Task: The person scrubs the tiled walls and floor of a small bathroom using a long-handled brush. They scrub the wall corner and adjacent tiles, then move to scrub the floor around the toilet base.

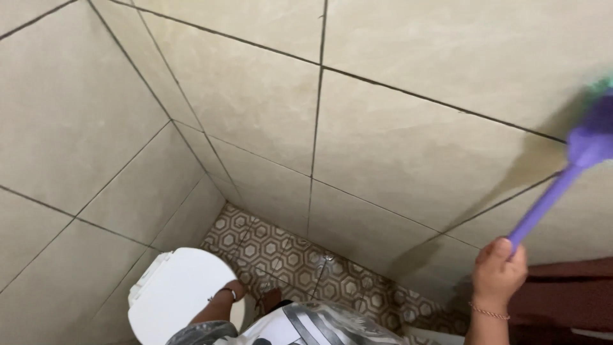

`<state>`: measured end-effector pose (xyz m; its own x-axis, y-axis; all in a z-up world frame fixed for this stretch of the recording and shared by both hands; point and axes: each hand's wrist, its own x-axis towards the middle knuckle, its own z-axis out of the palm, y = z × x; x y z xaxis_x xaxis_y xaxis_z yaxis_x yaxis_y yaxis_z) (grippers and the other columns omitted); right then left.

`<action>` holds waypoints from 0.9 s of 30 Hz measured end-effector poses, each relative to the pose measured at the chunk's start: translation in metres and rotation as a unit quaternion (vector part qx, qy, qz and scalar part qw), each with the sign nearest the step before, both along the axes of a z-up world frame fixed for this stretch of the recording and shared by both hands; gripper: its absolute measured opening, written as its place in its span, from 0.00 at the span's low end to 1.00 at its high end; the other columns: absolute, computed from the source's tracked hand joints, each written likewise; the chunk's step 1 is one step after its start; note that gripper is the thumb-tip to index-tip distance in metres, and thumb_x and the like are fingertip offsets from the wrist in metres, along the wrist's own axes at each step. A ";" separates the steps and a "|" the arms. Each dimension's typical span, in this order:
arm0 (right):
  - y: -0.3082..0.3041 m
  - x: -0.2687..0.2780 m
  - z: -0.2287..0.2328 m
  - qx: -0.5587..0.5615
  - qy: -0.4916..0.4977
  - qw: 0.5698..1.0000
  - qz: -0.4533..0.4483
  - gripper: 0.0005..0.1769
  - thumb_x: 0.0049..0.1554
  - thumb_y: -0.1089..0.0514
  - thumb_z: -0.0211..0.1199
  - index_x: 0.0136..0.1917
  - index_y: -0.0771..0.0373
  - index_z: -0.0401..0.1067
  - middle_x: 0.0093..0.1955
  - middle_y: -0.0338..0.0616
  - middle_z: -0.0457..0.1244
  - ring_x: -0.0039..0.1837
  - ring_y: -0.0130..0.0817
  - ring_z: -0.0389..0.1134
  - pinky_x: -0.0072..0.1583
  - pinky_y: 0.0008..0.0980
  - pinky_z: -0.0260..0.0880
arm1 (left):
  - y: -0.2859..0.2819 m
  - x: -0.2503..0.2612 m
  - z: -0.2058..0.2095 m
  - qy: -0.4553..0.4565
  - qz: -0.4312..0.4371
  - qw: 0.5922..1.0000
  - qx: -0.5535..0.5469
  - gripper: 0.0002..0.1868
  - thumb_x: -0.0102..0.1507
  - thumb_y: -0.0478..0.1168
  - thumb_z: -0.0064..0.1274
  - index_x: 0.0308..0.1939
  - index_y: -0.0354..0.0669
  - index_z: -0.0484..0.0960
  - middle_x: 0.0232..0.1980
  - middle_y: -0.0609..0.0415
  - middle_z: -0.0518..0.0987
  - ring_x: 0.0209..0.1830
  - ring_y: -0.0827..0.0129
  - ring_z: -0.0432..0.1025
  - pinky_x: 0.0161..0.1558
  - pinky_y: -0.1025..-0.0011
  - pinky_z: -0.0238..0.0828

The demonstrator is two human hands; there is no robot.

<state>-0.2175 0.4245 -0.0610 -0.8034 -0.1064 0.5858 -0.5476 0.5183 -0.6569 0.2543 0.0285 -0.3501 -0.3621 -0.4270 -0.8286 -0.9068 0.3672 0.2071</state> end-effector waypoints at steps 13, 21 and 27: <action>0.027 0.073 -0.137 0.468 -0.313 0.824 0.064 0.30 0.61 0.26 0.41 0.48 0.50 0.68 0.41 0.54 0.71 0.46 0.62 0.72 0.46 0.57 0.67 | -0.047 -0.185 0.159 0.348 0.173 0.891 -0.232 0.35 0.67 0.57 0.45 0.76 0.52 0.59 0.78 0.48 0.57 0.76 0.49 0.57 0.68 0.39 0.55; 0.063 -0.006 -0.061 0.121 -0.120 0.985 -0.032 0.26 0.72 0.39 0.51 0.46 0.64 0.70 0.35 0.62 0.62 0.38 0.66 0.61 0.42 0.57 0.55 | -0.062 -0.255 0.361 0.507 0.086 0.745 -0.425 0.33 0.72 0.49 0.45 0.80 0.58 0.55 0.83 0.45 0.51 0.82 0.48 0.47 0.72 0.32 0.36; 0.041 -0.029 -0.089 0.082 -0.015 0.996 -0.007 0.24 0.75 0.49 0.50 0.43 0.69 0.64 0.37 0.66 0.60 0.41 0.70 0.59 0.45 0.59 0.53 | -0.063 -0.287 0.424 0.442 0.018 0.728 -0.525 0.45 0.68 0.51 0.59 0.82 0.63 0.48 0.85 0.43 0.38 0.85 0.47 0.34 0.71 0.25 0.31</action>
<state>-0.2466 0.4650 -0.1502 -0.8221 -0.1875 0.5376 -0.5212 0.6281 -0.5778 -0.0326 -0.0345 0.0744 -0.5291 -0.6786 0.5095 -0.6026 0.7232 0.3374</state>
